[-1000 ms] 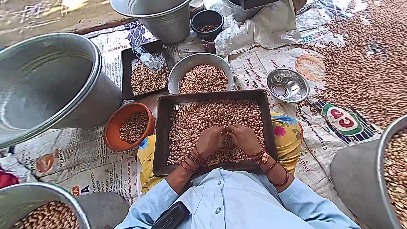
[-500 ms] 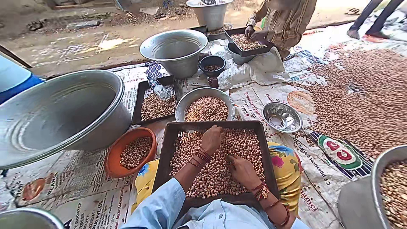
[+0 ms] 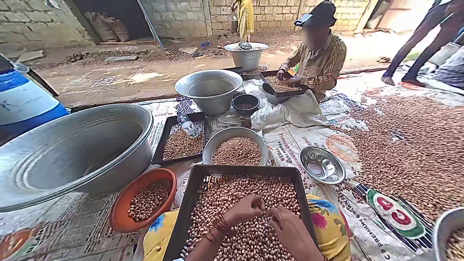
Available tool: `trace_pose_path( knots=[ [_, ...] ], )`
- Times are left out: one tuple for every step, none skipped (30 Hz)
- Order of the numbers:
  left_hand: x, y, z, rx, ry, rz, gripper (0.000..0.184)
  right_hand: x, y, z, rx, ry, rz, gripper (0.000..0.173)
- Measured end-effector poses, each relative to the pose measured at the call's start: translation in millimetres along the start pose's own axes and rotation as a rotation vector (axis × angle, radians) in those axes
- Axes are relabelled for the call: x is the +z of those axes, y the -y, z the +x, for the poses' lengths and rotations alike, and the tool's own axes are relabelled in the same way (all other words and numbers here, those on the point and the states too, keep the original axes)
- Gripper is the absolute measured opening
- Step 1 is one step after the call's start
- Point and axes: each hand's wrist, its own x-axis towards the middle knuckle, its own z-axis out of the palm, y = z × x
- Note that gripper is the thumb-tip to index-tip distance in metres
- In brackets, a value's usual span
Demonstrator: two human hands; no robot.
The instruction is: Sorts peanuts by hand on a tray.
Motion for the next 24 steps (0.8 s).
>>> trace_pose_path(
  knots=[
    [10.3,7.0,-4.1,0.033,0.105,-0.054,0.025,0.3,4.7,-3.1,-0.038,-0.013,0.011,0.024],
    [20.5,13.4,-7.5,0.059,0.187,-0.111,0.024,1.8,9.5,-5.4,-0.078,-0.005,0.02,0.024],
    [28.6,18.2,-11.3,0.062,0.248,-0.17,0.026,4.1,14.9,-7.0,-0.11,0.018,0.028,0.024],
    [32.8,20.2,-16.2,0.052,0.27,-0.226,0.028,7.8,19.0,-7.6,-0.138,0.03,0.037,0.024],
    [32.6,22.6,-20.5,0.049,0.258,-0.25,0.027,11.6,21.3,-7.5,-0.159,0.031,0.045,0.024],
    [27.7,23.8,-25.5,0.04,0.21,-0.24,0.022,14.6,20.9,-6.7,-0.185,0.019,0.051,0.025],
    [18.7,24.3,-31.7,0.017,0.133,-0.205,0.014,16.3,18.0,-5.3,-0.204,0.005,0.054,0.025],
    [5.0,25.0,-40.3,0.002,0.044,-0.148,0.011,16.8,13.3,-3.9,-0.211,-0.007,0.048,0.026],
    [-12.4,23.8,-52.0,-0.011,-0.066,-0.066,0.01,16.1,7.4,-3.0,-0.209,-0.026,0.038,0.026],
    [-32.0,21.9,-66.1,-0.027,-0.203,0.033,0.011,14.2,1.0,-2.7,-0.195,-0.042,0.025,0.026],
    [-52.3,18.0,-82.2,-0.064,-0.359,0.143,0.012,11.5,-6.0,-2.6,-0.163,-0.039,0.01,0.027],
    [-71.2,12.8,-98.4,-0.122,-0.529,0.263,0.013,8.2,-13.2,-2.3,-0.112,-0.023,-0.008,0.029],
    [-86.9,8.7,-113.2,-0.184,-0.695,0.393,0.014,4.5,-20.2,-1.5,-0.051,0.011,-0.029,0.03],
    [-99.1,8.6,-124.8,-0.228,-0.854,0.53,0.015,0.9,-26.5,-0.3,0.01,0.046,-0.047,0.032],
    [-108.2,12.8,-132.4,-0.234,-0.98,0.639,0.017,-1.8,-32.1,1.5,0.068,0.07,-0.062,0.034],
    [-113.3,15.7,-135.6,-0.217,-1.05,0.702,0.018,-3.7,-37.1,3.7,0.114,0.074,-0.068,0.036],
    [-113.4,15.1,-134.6,-0.185,-1.055,0.717,0.02,-5.0,-41.6,6.6,0.152,0.07,-0.068,0.038],
    [-109.7,10.4,-129.3,-0.153,-1.003,0.693,0.022,-6.6,-45.3,10.5,0.176,0.055,-0.065,0.041],
    [-103.6,4.8,-119.8,-0.131,-0.916,0.646,0.024,-8.5,-48.2,14.9,0.193,0.039,-0.062,0.043],
    [-96.5,0.6,-107.7,-0.122,-0.811,0.607,0.026,-10.1,-50.6,19.4,0.209,0.025,-0.06,0.046],
    [-89.3,-1.7,-93.7,-0.112,-0.719,0.587,0.028,-11.4,-52.8,24.1,0.22,0.012,-0.061,0.049],
    [-82.0,-4.1,-78.9,-0.127,-0.641,0.599,0.031,-12.4,-54.7,28.6,0.235,0.0,-0.066,0.052],
    [-74.2,-7.2,-63.2,-0.162,-0.577,0.634,0.033,-13.1,-55.7,33.0,0.262,-0.002,-0.077,0.056],
    [-65.4,-10.8,-47.4,-0.21,-0.521,0.69,0.036,-13.4,-55.9,36.7,0.29,0.001,-0.095,0.059]
  ],
)
